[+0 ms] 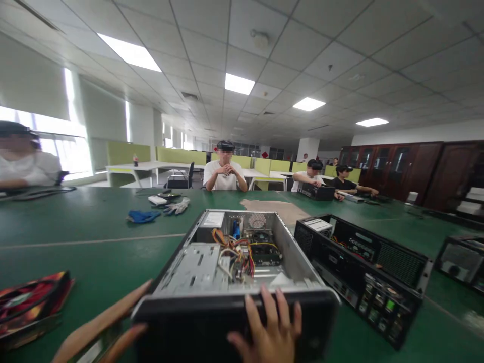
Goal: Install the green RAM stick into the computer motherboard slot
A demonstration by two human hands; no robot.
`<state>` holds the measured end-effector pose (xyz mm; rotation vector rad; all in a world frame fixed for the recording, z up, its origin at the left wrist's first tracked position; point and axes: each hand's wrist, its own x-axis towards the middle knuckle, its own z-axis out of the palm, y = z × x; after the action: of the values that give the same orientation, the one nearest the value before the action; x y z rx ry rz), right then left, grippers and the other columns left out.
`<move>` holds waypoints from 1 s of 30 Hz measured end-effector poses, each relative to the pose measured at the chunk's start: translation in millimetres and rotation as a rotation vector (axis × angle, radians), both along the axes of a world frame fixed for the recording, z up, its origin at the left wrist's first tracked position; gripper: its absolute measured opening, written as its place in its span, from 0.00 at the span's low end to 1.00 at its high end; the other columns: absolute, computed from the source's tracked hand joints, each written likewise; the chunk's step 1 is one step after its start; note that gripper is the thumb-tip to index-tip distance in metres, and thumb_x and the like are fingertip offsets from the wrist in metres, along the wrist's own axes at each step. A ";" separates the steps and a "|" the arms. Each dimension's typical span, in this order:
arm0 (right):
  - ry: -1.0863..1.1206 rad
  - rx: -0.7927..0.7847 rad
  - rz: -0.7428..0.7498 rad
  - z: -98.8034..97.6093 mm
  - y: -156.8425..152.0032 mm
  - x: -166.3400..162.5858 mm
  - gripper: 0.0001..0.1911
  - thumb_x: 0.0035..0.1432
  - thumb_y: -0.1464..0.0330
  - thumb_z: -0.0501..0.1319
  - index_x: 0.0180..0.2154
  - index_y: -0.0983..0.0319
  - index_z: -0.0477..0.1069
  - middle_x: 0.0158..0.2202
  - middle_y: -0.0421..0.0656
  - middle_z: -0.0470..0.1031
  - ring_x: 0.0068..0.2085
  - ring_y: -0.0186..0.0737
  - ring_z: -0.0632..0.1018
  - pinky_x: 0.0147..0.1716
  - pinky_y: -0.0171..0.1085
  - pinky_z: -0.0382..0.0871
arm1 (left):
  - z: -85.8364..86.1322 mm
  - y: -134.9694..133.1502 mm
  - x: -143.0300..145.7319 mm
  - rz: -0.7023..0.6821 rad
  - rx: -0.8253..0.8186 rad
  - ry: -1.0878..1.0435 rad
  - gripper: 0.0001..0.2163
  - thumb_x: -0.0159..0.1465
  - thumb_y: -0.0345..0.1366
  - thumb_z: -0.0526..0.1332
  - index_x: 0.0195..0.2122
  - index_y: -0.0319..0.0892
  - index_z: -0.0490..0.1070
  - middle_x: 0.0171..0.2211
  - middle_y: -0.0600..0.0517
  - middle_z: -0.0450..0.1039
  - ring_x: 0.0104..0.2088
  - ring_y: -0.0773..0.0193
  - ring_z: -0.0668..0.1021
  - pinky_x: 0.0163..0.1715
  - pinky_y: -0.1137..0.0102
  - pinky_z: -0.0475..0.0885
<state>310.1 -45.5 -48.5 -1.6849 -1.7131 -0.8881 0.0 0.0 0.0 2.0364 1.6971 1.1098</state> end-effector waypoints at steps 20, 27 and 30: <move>0.496 -0.649 -0.782 128.3 91.7 227.3 0.41 0.51 0.41 0.51 0.53 0.68 0.66 0.53 0.64 0.65 0.54 0.66 0.66 0.48 0.59 0.57 | -2.6 35.5 36.0 -0.069 -0.219 0.199 0.18 0.59 0.51 0.53 0.27 0.41 0.70 0.24 0.50 0.72 0.25 0.60 0.74 0.23 0.70 0.60; 0.376 -0.640 -0.584 108.4 80.6 249.5 0.36 0.55 0.41 0.42 0.42 0.60 0.74 0.42 0.56 0.74 0.43 0.61 0.75 0.37 0.50 0.64 | -1.4 23.3 40.2 -0.122 -0.246 0.247 0.16 0.59 0.49 0.54 0.25 0.42 0.68 0.23 0.53 0.70 0.23 0.63 0.71 0.23 0.71 0.57; 0.349 -0.649 -0.570 110.9 78.2 243.3 0.34 0.56 0.43 0.42 0.45 0.58 0.73 0.41 0.56 0.75 0.42 0.60 0.76 0.34 0.48 0.64 | 0.5 20.6 40.0 -0.150 -0.264 0.237 0.16 0.58 0.50 0.55 0.25 0.42 0.68 0.22 0.54 0.69 0.22 0.64 0.69 0.23 0.71 0.56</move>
<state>553.4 32.7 62.4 -2.6541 -1.3658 -0.2065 40.0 20.6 0.5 2.1460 1.6589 0.5820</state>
